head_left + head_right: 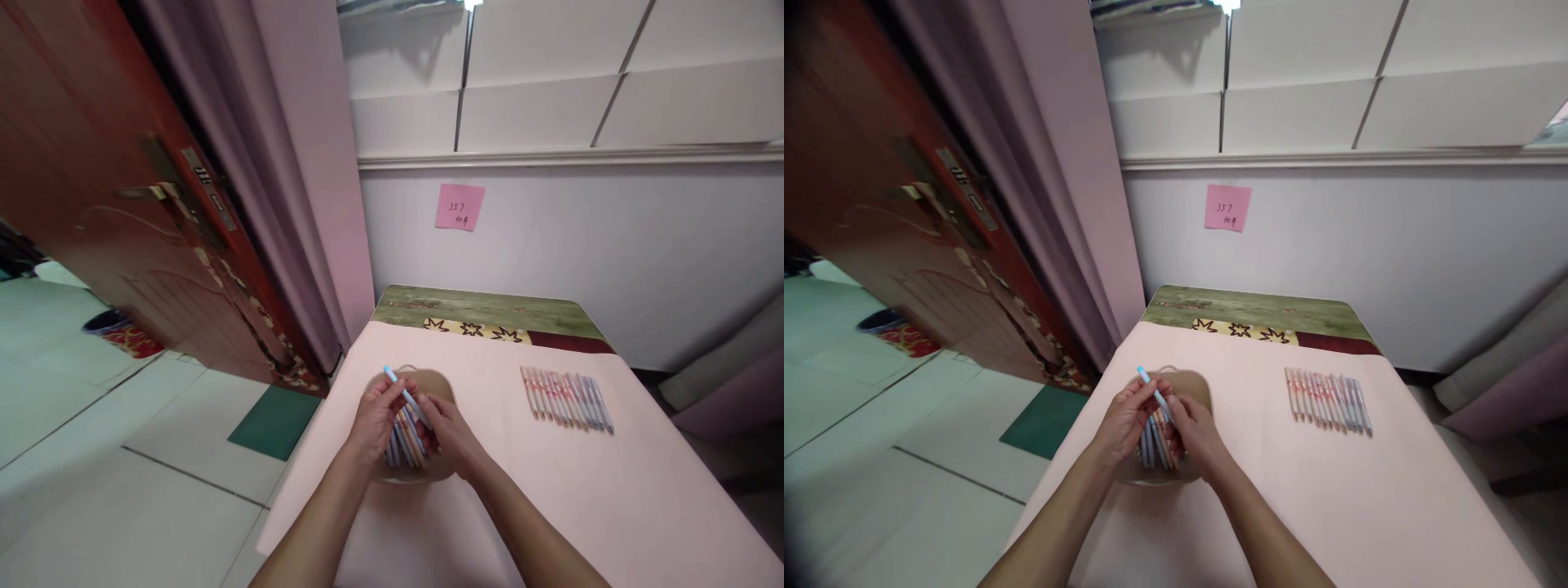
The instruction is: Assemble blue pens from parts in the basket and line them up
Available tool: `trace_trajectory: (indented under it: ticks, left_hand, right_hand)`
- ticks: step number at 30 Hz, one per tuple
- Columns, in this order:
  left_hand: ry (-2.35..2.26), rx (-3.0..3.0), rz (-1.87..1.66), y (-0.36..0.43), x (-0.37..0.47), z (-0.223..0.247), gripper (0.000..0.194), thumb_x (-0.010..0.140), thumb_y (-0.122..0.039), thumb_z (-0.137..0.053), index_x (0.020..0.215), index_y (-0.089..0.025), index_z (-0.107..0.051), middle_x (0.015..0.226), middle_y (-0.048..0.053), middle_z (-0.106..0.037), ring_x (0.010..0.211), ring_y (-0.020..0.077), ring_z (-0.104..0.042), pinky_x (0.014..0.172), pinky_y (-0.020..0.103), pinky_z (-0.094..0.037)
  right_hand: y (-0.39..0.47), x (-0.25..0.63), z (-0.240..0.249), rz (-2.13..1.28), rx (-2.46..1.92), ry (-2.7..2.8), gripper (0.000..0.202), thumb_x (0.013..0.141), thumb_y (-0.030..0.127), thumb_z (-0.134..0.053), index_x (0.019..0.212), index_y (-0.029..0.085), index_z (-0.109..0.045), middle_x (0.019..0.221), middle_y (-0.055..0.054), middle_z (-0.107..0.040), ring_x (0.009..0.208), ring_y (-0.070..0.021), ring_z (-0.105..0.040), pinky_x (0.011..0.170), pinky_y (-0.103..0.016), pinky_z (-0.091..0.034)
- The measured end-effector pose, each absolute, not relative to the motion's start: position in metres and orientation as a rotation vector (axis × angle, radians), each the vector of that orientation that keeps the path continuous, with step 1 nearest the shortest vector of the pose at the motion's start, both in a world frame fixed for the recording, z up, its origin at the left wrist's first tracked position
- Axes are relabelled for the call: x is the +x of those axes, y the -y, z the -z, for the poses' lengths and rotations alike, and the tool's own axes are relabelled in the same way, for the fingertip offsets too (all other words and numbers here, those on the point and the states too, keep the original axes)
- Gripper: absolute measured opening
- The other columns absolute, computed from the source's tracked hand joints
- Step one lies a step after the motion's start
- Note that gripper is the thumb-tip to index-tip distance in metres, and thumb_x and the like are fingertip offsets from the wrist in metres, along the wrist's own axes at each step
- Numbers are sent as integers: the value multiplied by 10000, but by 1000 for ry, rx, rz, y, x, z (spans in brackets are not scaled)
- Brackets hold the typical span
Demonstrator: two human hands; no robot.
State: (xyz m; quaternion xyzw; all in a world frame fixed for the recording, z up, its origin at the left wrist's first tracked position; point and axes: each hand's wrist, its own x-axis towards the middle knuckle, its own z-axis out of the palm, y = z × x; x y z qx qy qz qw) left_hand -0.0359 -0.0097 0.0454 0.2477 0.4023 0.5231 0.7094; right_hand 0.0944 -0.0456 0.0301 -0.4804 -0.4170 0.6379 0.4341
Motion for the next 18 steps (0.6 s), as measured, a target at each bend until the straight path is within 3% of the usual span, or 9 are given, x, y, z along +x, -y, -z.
trace_trajectory:
  ticks: [2,9,14,18]
  left_hand:
    - [-890,550,-1154,10,-36,-45,276,667,-214,-778,882,-117,-634,788,78,-720,683,150,-670,629,228,-524]
    - [-922,459,-1193,11,-32,-37,224,676,-180,-766,842,-117,-630,777,83,-722,711,160,-683,659,238,-542]
    - [-915,472,-1179,12,-31,-38,222,703,-198,-750,871,-120,-628,786,78,-725,695,151,-682,627,226,-542]
    - [-928,489,-1202,11,-33,-38,208,711,-185,-741,878,-119,-634,814,72,-724,700,158,-687,659,255,-559]
  right_hand:
    - [47,94,-32,-1638,-1195,1057,513,779,678,-482,772,171,-562,496,63,-479,381,-75,-404,389,-213,-294]
    - [47,93,-27,-1459,-1311,1085,441,601,516,-753,721,206,-462,529,62,-547,448,-103,-494,442,-219,-375]
    - [49,92,-29,-1568,-1248,1059,486,808,653,-454,747,180,-543,458,72,-439,354,-78,-378,370,-211,-272]
    - [49,92,-23,-1531,-1271,1017,389,722,566,-608,721,193,-494,514,64,-494,402,-87,-428,399,-212,-320]
